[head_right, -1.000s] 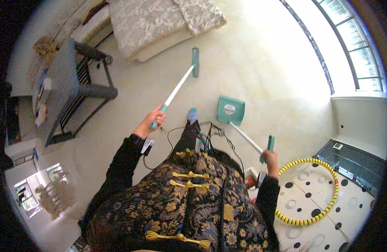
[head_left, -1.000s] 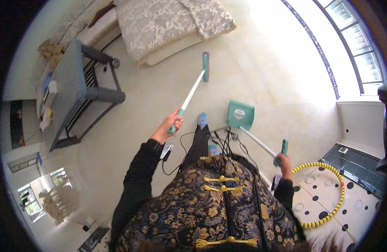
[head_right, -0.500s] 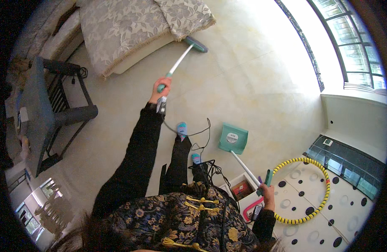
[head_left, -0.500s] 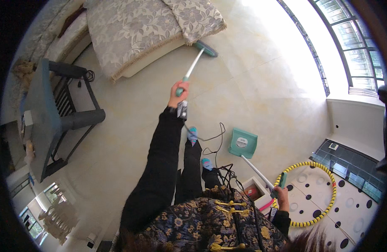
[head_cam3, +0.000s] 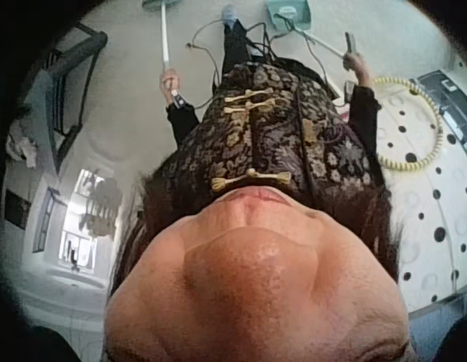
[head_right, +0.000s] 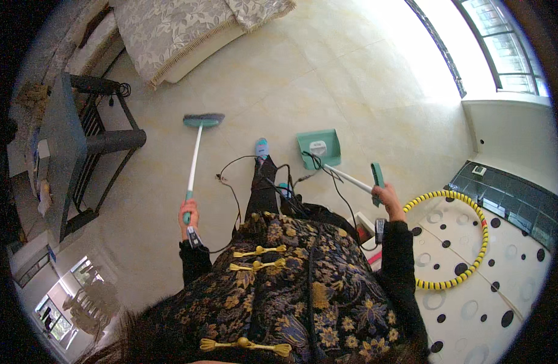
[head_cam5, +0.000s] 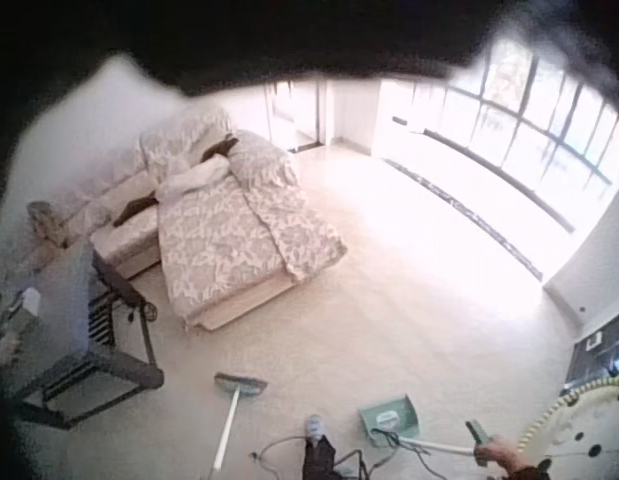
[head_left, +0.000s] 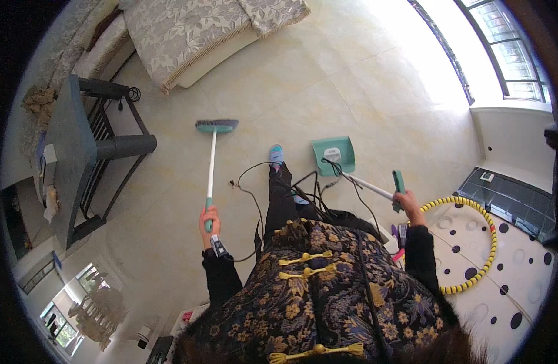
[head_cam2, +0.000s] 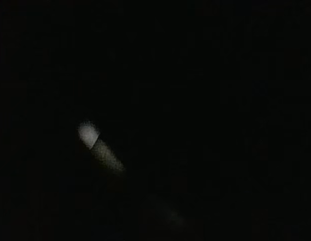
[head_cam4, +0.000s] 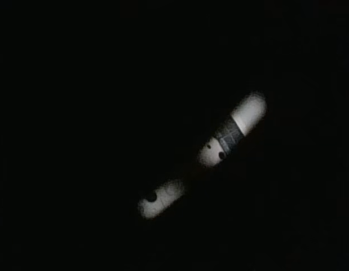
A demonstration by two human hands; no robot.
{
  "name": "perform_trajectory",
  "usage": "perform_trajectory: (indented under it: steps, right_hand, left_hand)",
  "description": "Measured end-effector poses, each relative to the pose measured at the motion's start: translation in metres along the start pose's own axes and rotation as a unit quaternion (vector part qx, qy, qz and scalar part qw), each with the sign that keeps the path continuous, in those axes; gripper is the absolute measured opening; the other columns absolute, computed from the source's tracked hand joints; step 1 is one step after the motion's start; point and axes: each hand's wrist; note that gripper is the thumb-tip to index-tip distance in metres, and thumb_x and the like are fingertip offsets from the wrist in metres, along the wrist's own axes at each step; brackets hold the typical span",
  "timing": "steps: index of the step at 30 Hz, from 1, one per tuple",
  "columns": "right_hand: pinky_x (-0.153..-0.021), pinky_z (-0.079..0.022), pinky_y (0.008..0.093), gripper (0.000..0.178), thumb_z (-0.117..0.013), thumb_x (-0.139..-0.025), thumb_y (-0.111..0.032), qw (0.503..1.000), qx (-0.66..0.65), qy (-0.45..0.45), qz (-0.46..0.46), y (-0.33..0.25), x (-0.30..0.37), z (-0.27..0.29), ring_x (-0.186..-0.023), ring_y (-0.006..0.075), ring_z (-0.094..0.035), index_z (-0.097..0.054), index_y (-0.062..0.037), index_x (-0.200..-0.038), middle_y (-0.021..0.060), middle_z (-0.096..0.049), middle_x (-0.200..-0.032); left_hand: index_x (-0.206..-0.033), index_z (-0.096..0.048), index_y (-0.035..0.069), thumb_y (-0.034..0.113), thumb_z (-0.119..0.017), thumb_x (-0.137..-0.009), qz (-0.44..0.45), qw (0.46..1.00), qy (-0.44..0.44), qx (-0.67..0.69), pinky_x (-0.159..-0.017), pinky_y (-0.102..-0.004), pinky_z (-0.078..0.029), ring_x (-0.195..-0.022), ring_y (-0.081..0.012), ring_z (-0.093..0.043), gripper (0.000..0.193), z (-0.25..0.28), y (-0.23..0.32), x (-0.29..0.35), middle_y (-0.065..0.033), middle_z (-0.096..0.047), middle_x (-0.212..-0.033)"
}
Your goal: The person sweeps a tiled floor with a broom and dustpan, gathering debris into the dustpan. They move around furniture and a sofa, then sweep a staircase while holding the broom and dustpan.
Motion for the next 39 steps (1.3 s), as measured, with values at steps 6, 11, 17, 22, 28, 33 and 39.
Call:
perform_trajectory:
  steps: [6, 11, 17, 22, 28, 33, 39]
  right_hand:
    - [-0.047, -0.040, 0.0271, 0.014, -0.057, -0.066, -0.015, 0.997, 0.001, -0.005, 0.072, 0.009, 0.011, 0.015, -0.050, 0.0134, -0.051, -0.056, -0.0010, -0.069, 0.0051, -0.055, -0.060]
    - [-0.048, -0.041, 0.0266, 0.013, -0.060, -0.066, -0.014, 0.992, -0.082, 0.003, 0.099, 0.073, -0.001, 0.051, -0.051, 0.0129, -0.052, -0.057, -0.0016, -0.070, 0.0048, -0.056, -0.061]
    - [-0.052, -0.042, 0.0263, 0.013, -0.060, -0.067, -0.015, 0.985, -0.158, 0.040, 0.056, 0.116, 0.025, 0.042, -0.054, 0.0131, -0.053, -0.057, -0.0026, -0.071, 0.0046, -0.057, -0.062]
    - [-0.053, -0.043, 0.0259, 0.010, -0.057, -0.068, -0.012, 0.970, -0.225, 0.084, 0.040, 0.145, 0.077, 0.038, -0.054, 0.0140, -0.053, -0.056, -0.0038, -0.073, 0.0030, -0.054, -0.064]
    - [-0.051, -0.045, 0.0256, 0.011, -0.057, -0.067, -0.011, 0.968, -0.214, 0.125, -0.036, 0.160, 0.105, 0.026, -0.055, 0.0153, -0.055, -0.053, -0.0035, -0.074, 0.0048, -0.054, -0.064]
    - [-0.047, -0.044, 0.0256, 0.013, -0.058, -0.067, -0.013, 0.976, -0.160, 0.125, -0.075, 0.158, 0.094, 0.042, -0.051, 0.0153, -0.054, -0.054, -0.0033, -0.075, 0.0055, -0.054, -0.063]
    - [-0.046, -0.041, 0.0259, 0.009, -0.057, -0.067, -0.013, 0.994, -0.091, 0.056, -0.020, 0.152, 0.053, 0.057, -0.048, 0.0139, -0.051, -0.054, -0.0036, -0.068, 0.0032, -0.052, -0.059]
  left_hand:
    - [-0.081, -0.035, 0.002, 0.007, -0.047, -0.086, -0.043, 0.998, -0.033, 0.034, -0.042, -0.0212, -0.042, -0.045, -0.0063, -0.039, 0.014, 0.081, -0.040, 0.089, 0.0010, -0.038, -0.060]
    - [-0.077, -0.034, 0.005, 0.012, -0.045, -0.087, -0.001, 0.989, 0.093, -0.116, -0.038, -0.0176, -0.037, -0.039, -0.0055, -0.035, 0.017, 0.109, -0.111, 0.079, 0.0037, -0.034, -0.051]
    - [-0.087, -0.041, 0.007, 0.020, -0.042, -0.090, 0.105, 0.861, 0.172, -0.467, -0.033, -0.0144, -0.028, -0.040, 0.0012, -0.034, 0.013, 0.050, -0.184, -0.007, 0.0072, -0.036, -0.055]
    - [-0.101, -0.041, 0.010, 0.013, -0.040, -0.089, 0.207, 0.733, -0.024, -0.648, -0.033, -0.0160, -0.025, -0.043, 0.0000, -0.032, 0.012, 0.063, -0.256, -0.186, 0.0052, -0.037, -0.063]
    - [-0.089, -0.038, -0.003, 0.011, -0.045, -0.088, 0.288, 0.848, 0.088, -0.435, -0.044, -0.0172, -0.040, -0.050, -0.0060, -0.044, 0.016, 0.104, -0.302, -0.387, -0.0012, -0.042, -0.064]
    - [-0.090, -0.039, -0.004, 0.012, -0.045, -0.088, 0.236, 0.914, 0.156, -0.291, -0.043, -0.0166, -0.040, -0.050, -0.0059, -0.045, 0.017, 0.091, -0.248, -0.326, -0.0010, -0.044, -0.065]
    - [-0.099, -0.042, 0.002, 0.018, -0.049, -0.088, 0.157, 0.914, 0.067, -0.368, -0.042, -0.0153, -0.031, -0.055, 0.0003, -0.043, 0.020, 0.093, -0.136, -0.110, 0.0073, -0.039, -0.066]
Point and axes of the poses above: each hand's wrist, its own x-axis away from the middle knuckle, its own z-axis out of the back of the hand, y = z × x
